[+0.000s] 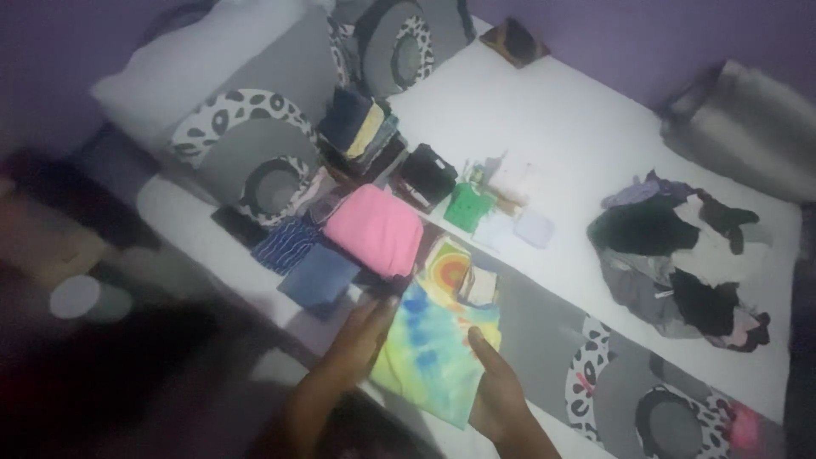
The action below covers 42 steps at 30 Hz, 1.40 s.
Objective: Folding various items of clothing on a bed.
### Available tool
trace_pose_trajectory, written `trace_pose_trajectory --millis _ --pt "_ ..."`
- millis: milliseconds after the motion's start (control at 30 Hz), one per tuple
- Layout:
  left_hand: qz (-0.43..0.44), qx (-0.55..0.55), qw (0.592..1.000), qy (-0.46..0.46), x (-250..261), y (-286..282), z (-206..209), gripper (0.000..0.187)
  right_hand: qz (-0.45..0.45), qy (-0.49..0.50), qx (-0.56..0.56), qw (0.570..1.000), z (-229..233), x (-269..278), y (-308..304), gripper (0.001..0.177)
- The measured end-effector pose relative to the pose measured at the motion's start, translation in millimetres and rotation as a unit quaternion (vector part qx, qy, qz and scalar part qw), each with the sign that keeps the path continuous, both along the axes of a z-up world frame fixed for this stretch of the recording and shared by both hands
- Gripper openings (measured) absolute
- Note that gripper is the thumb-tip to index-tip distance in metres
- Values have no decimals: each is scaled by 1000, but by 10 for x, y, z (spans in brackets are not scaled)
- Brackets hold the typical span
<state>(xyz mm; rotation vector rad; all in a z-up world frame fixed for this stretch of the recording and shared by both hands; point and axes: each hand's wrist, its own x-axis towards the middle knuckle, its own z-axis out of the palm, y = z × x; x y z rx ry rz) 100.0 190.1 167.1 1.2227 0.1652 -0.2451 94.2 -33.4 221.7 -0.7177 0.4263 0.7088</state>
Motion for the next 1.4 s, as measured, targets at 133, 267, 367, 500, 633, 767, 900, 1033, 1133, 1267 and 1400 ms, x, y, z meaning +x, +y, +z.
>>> trace_pose_trajectory --millis 133,267,367,500,633,767,900,1033,1133,1267,1400 --pt "20 -68 996 45 93 3 -213 35 -32 34 -39 998 -31 142 44 50" --pt "-11 39 997 72 359 226 -1009 45 -50 -1 -24 998 -164 417 121 51" --pt "-15 37 992 117 729 392 -445 38 -74 -21 6 997 -223 693 243 52" --pt "-41 -62 980 182 1409 604 -962 35 -135 -5 -61 989 -359 1096 613 49" --pt "-72 -74 976 194 2114 699 -1851 34 -234 86 -114 962 -517 1396 997 51" --pt "-67 -196 978 -3 2796 534 -2533 27 -318 85 -118 937 -850 1613 1193 47" --pt "-4 -206 976 69 3558 299 -2911 38 -310 130 -154 929 -1167 1814 1132 53" --pt "79 -205 962 160 4209 64 -3443 56 -311 121 -150 931 -1552 1967 1000 54" --pt "83 -186 964 172 4464 -151 -3360 61 -317 117 -146 930 -1801 1997 863 54" --pt "-1 -204 964 169 4570 -206 -3321 62 -320 107 -142 931 -2015 2018 670 56" --pt "-14 -133 945 298 4575 -172 -3112 65 -318 97 -134 934 -2132 2161 585 56"
